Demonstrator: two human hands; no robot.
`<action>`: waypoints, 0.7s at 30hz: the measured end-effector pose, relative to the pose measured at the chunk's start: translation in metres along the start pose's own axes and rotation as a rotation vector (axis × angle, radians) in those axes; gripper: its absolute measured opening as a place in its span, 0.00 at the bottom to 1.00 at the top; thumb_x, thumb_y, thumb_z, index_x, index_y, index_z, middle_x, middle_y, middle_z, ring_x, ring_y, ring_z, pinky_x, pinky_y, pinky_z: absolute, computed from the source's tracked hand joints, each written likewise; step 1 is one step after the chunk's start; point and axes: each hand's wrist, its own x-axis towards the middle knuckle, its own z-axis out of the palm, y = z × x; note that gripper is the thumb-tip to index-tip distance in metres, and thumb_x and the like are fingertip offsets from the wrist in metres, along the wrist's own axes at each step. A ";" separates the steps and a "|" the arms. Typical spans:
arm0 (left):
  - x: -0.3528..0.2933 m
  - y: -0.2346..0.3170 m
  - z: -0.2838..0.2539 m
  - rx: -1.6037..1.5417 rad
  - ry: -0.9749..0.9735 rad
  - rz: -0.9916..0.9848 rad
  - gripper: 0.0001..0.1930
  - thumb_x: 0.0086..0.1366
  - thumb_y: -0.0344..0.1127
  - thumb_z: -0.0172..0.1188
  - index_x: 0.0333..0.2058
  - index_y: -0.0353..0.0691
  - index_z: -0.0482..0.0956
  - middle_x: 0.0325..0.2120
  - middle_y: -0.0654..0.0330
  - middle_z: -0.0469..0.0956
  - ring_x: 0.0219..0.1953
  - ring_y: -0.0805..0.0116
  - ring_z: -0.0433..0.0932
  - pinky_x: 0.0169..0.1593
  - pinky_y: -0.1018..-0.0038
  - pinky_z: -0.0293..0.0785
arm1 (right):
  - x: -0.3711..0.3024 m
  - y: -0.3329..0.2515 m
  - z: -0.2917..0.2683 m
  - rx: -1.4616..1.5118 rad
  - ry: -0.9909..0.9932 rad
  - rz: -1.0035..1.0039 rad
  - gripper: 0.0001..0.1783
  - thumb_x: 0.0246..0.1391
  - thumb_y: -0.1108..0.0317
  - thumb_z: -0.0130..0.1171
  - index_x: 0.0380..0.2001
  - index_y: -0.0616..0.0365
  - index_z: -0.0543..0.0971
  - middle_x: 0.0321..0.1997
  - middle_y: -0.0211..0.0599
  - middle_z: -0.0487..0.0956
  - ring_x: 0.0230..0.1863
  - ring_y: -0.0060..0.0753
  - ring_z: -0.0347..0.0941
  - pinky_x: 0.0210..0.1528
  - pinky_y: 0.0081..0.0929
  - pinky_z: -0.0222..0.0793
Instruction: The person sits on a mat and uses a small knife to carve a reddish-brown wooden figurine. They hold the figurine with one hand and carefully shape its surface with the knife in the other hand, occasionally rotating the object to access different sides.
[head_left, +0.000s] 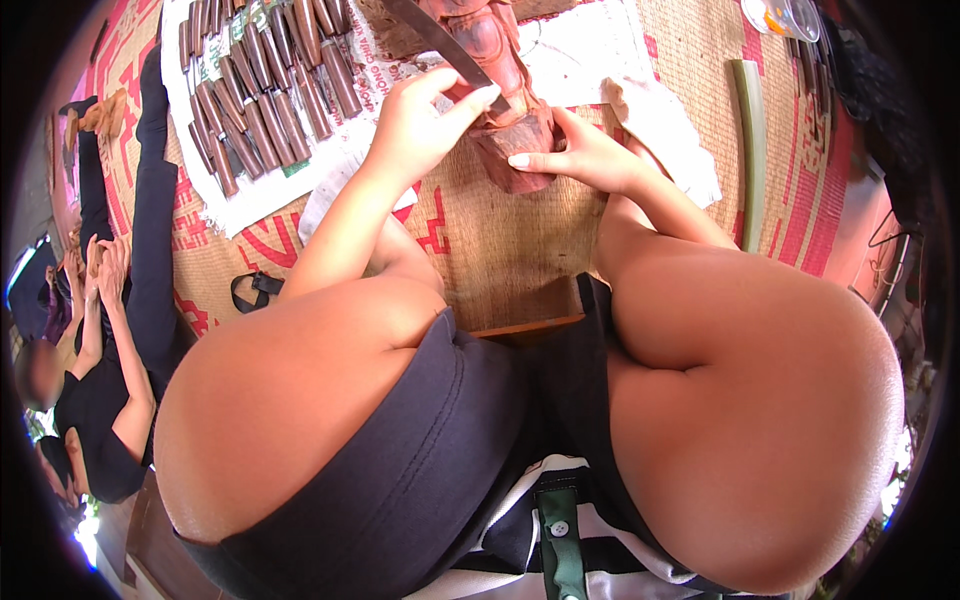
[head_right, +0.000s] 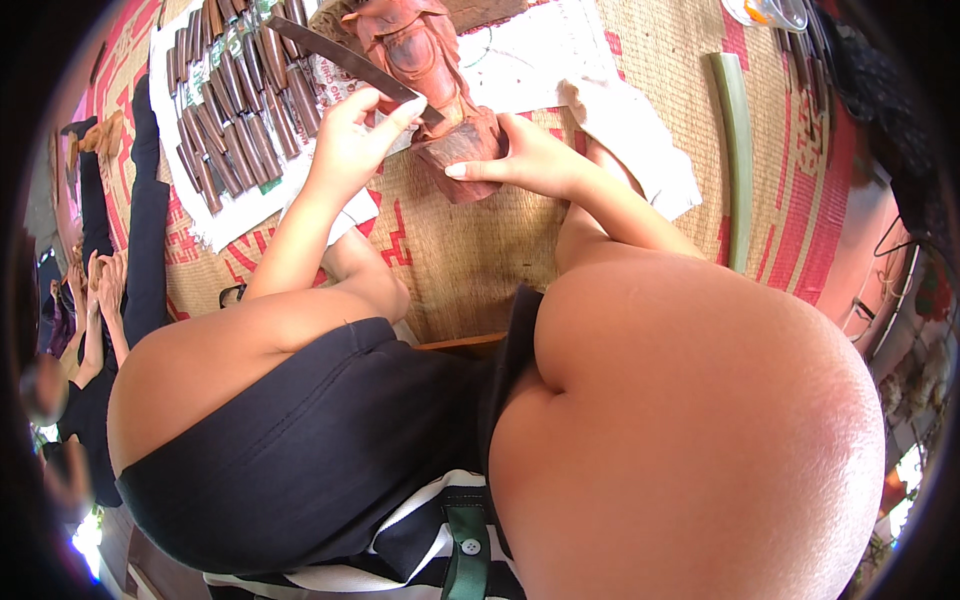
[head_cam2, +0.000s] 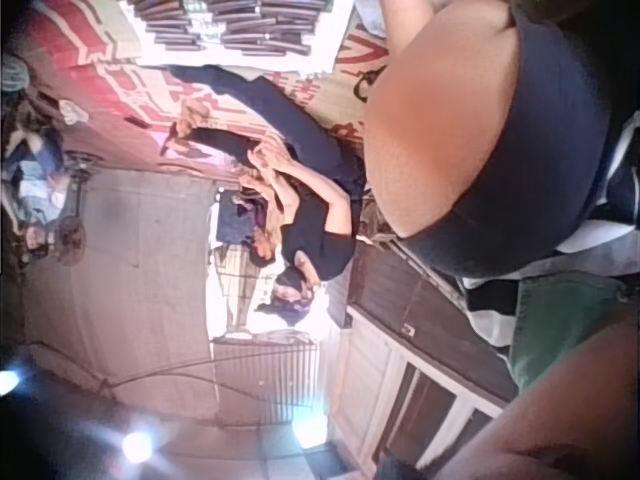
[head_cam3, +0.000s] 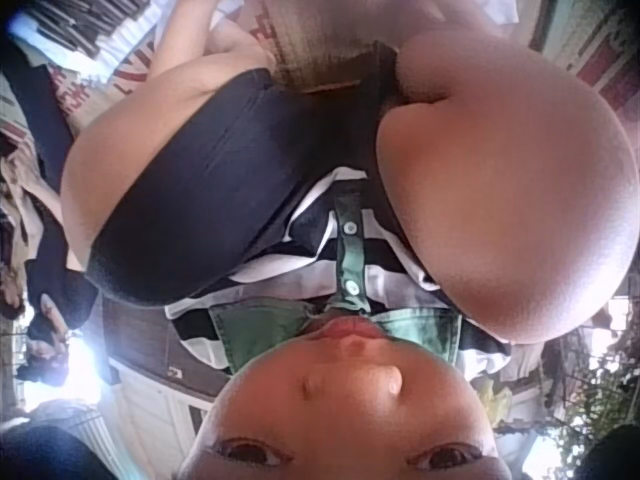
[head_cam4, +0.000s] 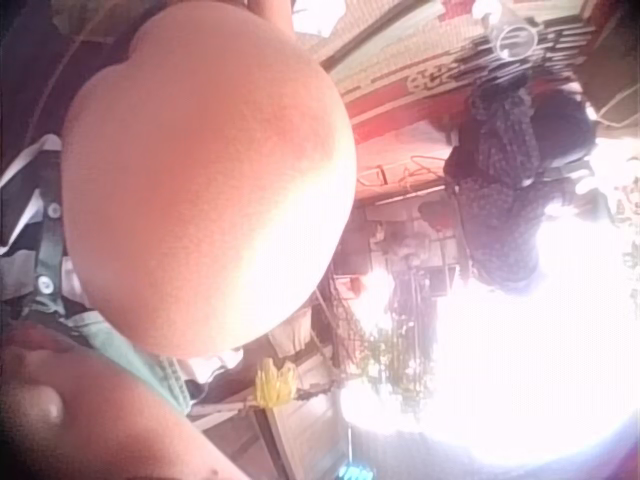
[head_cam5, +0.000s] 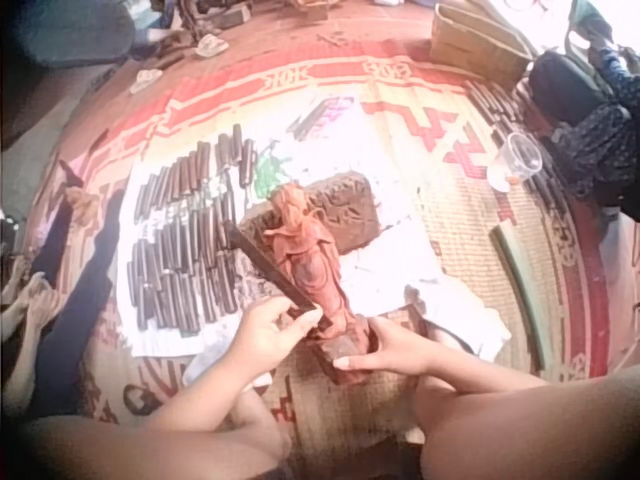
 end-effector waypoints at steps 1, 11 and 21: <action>0.001 -0.002 -0.001 0.024 0.014 -0.001 0.07 0.53 0.31 0.63 0.28 0.34 0.78 0.23 0.59 0.78 0.27 0.71 0.75 0.32 0.76 0.70 | 0.000 -0.001 0.000 -0.018 0.007 0.003 0.49 0.35 0.45 0.68 0.50 0.74 0.63 0.47 0.49 0.72 0.50 0.34 0.68 0.52 0.27 0.63; -0.001 -0.001 -0.004 -0.009 0.040 0.071 0.07 0.54 0.33 0.63 0.28 0.35 0.78 0.22 0.62 0.77 0.25 0.79 0.73 0.29 0.79 0.69 | -0.001 -0.004 0.000 -0.020 0.010 0.017 0.48 0.35 0.46 0.69 0.50 0.74 0.63 0.47 0.50 0.72 0.49 0.34 0.68 0.52 0.27 0.63; -0.002 -0.007 -0.009 0.000 0.011 0.002 0.08 0.54 0.34 0.63 0.27 0.35 0.78 0.22 0.62 0.78 0.24 0.79 0.72 0.30 0.80 0.68 | -0.003 -0.011 0.002 0.024 0.003 -0.002 0.48 0.35 0.46 0.69 0.51 0.74 0.62 0.48 0.50 0.71 0.50 0.34 0.68 0.53 0.28 0.63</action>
